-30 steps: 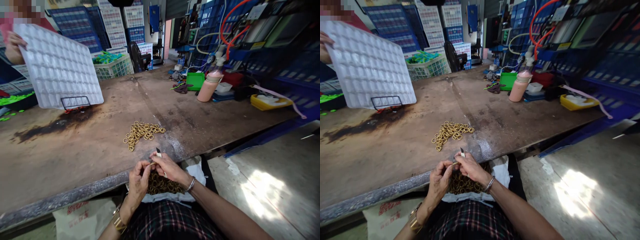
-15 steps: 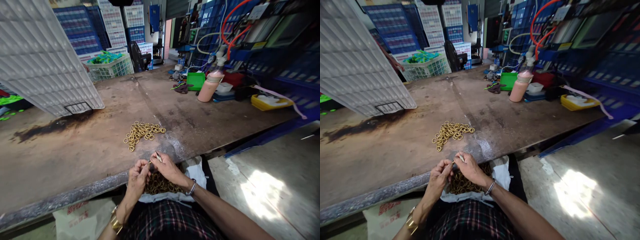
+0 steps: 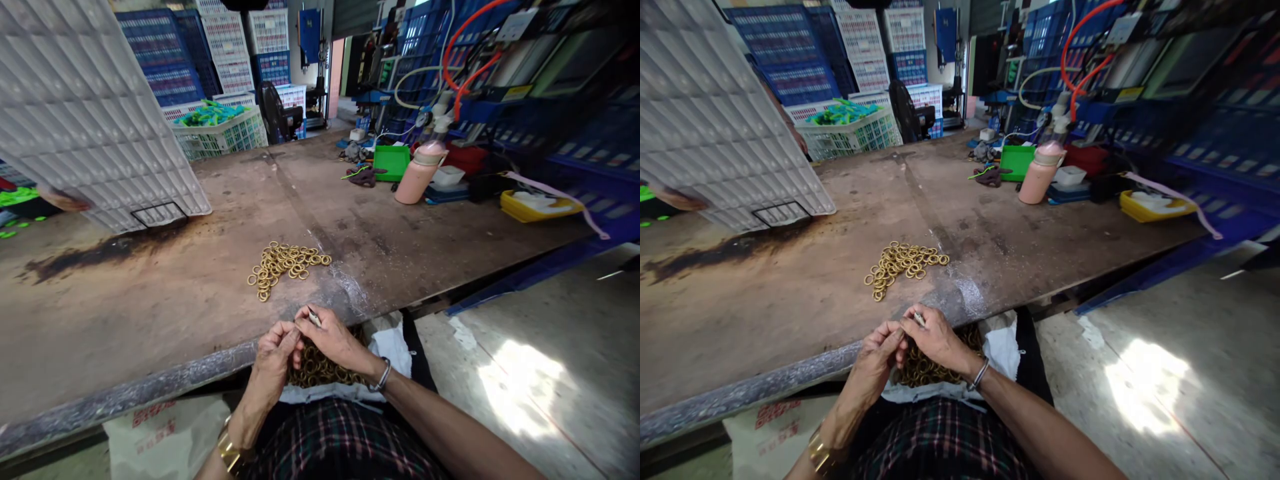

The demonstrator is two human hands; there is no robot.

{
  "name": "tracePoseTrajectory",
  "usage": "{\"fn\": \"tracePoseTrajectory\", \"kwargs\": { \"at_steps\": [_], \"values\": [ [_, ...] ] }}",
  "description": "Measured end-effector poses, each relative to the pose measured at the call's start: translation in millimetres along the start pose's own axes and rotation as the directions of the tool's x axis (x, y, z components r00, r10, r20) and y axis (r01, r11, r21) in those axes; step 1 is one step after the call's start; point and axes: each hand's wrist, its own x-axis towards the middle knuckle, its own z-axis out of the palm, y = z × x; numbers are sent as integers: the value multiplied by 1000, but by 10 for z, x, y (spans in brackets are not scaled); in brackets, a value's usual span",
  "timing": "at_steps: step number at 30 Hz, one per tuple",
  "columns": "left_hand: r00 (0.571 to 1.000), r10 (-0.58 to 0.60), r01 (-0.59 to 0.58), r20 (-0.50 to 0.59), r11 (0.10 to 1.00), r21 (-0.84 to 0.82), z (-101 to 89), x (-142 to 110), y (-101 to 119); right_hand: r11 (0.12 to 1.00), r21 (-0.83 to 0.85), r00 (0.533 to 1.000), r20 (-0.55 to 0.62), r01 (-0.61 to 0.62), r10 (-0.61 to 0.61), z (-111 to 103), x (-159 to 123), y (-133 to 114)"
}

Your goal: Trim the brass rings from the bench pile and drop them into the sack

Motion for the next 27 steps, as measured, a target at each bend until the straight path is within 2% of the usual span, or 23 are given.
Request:
{"fn": "tracePoseTrajectory", "kwargs": {
  "at_steps": [6, 9, 11, 16, 20, 27],
  "values": [
    [999, -4, 6, 40, 998, -67, -13, -20, -18, 1000, 2, 1000, 1, -20, 20, 1, 29, 49],
    [999, 12, -9, 44, 997, -72, -18, -12, -18, 988, -150, 997, -69, -40, 30, -12, 37, 84],
    [999, 24, -22, 25, 998, -50, -21, -4, -20, 948, -317, 998, -57, -12, -7, -18, 22, 99],
    [999, 45, -45, -10, 999, -5, -34, 12, -43, 772, -626, 992, 122, 110, -43, 7, -47, 89],
    [999, 45, -45, -21, 998, 34, -44, 5, -59, 685, -721, 990, 144, 103, 3, 30, -50, 47],
    [998, 63, -60, -30, 995, 77, -59, 12, -74, 626, -776, 984, 163, 79, 78, 28, -48, -73]
  ]
}}
